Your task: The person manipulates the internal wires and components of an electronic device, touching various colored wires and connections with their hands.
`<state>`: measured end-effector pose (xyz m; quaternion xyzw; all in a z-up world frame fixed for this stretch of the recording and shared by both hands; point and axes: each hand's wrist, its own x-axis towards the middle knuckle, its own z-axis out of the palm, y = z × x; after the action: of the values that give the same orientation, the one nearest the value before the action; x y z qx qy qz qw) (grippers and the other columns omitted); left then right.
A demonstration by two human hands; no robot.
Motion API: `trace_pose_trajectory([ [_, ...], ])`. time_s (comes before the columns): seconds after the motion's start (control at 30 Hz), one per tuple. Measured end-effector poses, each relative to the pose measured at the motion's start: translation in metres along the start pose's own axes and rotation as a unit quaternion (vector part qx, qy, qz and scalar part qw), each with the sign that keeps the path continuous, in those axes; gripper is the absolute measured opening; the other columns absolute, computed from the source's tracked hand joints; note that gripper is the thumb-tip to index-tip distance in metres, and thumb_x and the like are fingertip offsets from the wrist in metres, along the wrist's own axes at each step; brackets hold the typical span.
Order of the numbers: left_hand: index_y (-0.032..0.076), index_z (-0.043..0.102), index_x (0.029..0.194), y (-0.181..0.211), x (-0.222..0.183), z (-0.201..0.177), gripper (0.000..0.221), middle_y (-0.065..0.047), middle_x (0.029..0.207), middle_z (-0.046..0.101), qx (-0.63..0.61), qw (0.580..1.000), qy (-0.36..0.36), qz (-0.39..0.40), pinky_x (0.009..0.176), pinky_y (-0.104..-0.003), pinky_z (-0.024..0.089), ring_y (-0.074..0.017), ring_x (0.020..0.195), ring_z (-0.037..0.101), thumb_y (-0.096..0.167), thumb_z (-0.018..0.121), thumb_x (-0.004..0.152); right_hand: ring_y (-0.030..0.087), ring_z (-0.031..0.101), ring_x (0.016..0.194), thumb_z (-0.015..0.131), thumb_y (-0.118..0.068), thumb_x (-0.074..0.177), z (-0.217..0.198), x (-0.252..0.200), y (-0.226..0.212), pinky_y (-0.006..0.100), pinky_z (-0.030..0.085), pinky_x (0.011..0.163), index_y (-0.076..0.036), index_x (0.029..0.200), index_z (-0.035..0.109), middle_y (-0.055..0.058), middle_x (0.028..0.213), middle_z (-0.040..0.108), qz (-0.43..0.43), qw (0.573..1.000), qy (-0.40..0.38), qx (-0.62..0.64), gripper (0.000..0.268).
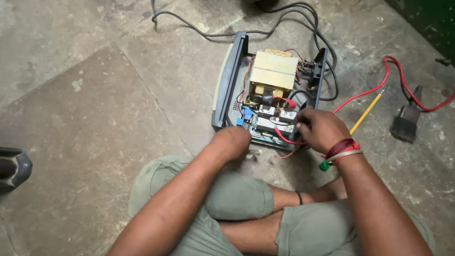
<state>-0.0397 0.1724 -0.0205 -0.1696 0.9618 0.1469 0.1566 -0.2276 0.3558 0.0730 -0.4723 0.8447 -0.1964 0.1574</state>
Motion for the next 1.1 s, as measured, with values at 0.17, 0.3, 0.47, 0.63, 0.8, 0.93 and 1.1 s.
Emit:
trace_pose_trajectory([
  [0.17,0.011,0.075,0.096,0.002,-0.018,-0.023,0.021,-0.016,0.102,0.076,-0.085,0.996,-0.006,-0.020,0.087,-0.047,0.056,-0.0353,0.100,0.071,0.019,0.076,0.077,0.037,0.071,0.093,0.069,-0.023,0.086,0.005,0.000,0.005,0.048,0.055,0.081,-0.009,0.107,0.072,0.016,0.098,0.075,0.000,1.000,-0.009,0.004,0.025],
  [0.3,0.014,0.079,0.101,0.001,-0.002,-0.001,0.017,-0.016,0.109,0.076,-0.021,0.999,-0.012,-0.042,0.086,-0.046,0.059,-0.0331,0.102,0.074,0.019,0.069,0.089,0.038,0.070,0.093,0.070,-0.023,0.086,0.006,0.001,0.004,0.049,0.054,0.081,-0.009,0.108,0.073,0.017,0.098,0.074,0.000,1.000,-0.009,-0.017,0.026],
  [0.47,0.015,0.080,0.103,0.004,-0.017,-0.036,0.025,-0.015,0.108,0.076,-0.089,0.991,-0.059,-0.078,0.086,-0.045,0.057,-0.0329,0.099,0.072,0.032,0.075,0.084,0.039,0.070,0.093,0.069,-0.023,0.085,0.002,0.000,0.002,0.050,0.054,0.081,-0.009,0.108,0.073,0.018,0.098,0.074,0.000,1.000,0.002,0.001,0.027],
  [0.63,0.012,0.080,0.101,-0.010,-0.048,-0.087,0.023,-0.019,0.098,0.075,-0.178,0.974,0.136,-0.026,0.081,-0.047,0.055,-0.0396,0.090,0.070,0.031,0.074,0.090,0.041,0.068,0.094,0.069,-0.023,0.088,-0.002,0.000,0.002,0.050,0.053,0.083,-0.007,0.107,0.074,0.020,0.098,0.073,-0.019,0.999,0.042,0.003,0.025],
  [0.8,0.011,0.082,0.098,-0.016,-0.053,-0.106,0.020,-0.018,0.089,0.074,-0.240,0.913,0.329,-0.007,0.070,-0.043,0.055,-0.0334,0.078,0.071,0.024,0.077,0.084,0.041,0.069,0.093,0.069,-0.022,0.087,-0.002,-0.001,-0.002,0.049,0.053,0.082,-0.007,0.107,0.075,0.019,0.099,0.073,-0.044,0.995,0.085,0.032,0.026],
  [0.93,0.011,0.081,0.100,-0.013,-0.058,-0.119,0.023,-0.015,0.081,0.076,-0.334,0.890,0.299,-0.086,0.069,-0.035,0.056,-0.0246,0.070,0.073,0.027,0.079,0.084,0.041,0.069,0.093,0.070,-0.023,0.087,-0.003,-0.002,-0.005,0.050,0.053,0.081,-0.007,0.107,0.074,0.019,0.099,0.073,-0.034,0.996,0.084,0.024,0.026],
  [1.1,0.011,0.081,0.101,-0.013,-0.058,-0.120,0.021,-0.012,0.079,0.077,-0.353,0.882,0.307,-0.063,0.068,-0.033,0.055,-0.0216,0.068,0.072,0.023,0.077,0.084,0.040,0.069,0.092,0.070,-0.023,0.087,-0.002,-0.002,-0.007,0.049,0.054,0.081,-0.007,0.106,0.075,0.018,0.099,0.074,-0.040,0.996,0.072,0.027,0.025],
])
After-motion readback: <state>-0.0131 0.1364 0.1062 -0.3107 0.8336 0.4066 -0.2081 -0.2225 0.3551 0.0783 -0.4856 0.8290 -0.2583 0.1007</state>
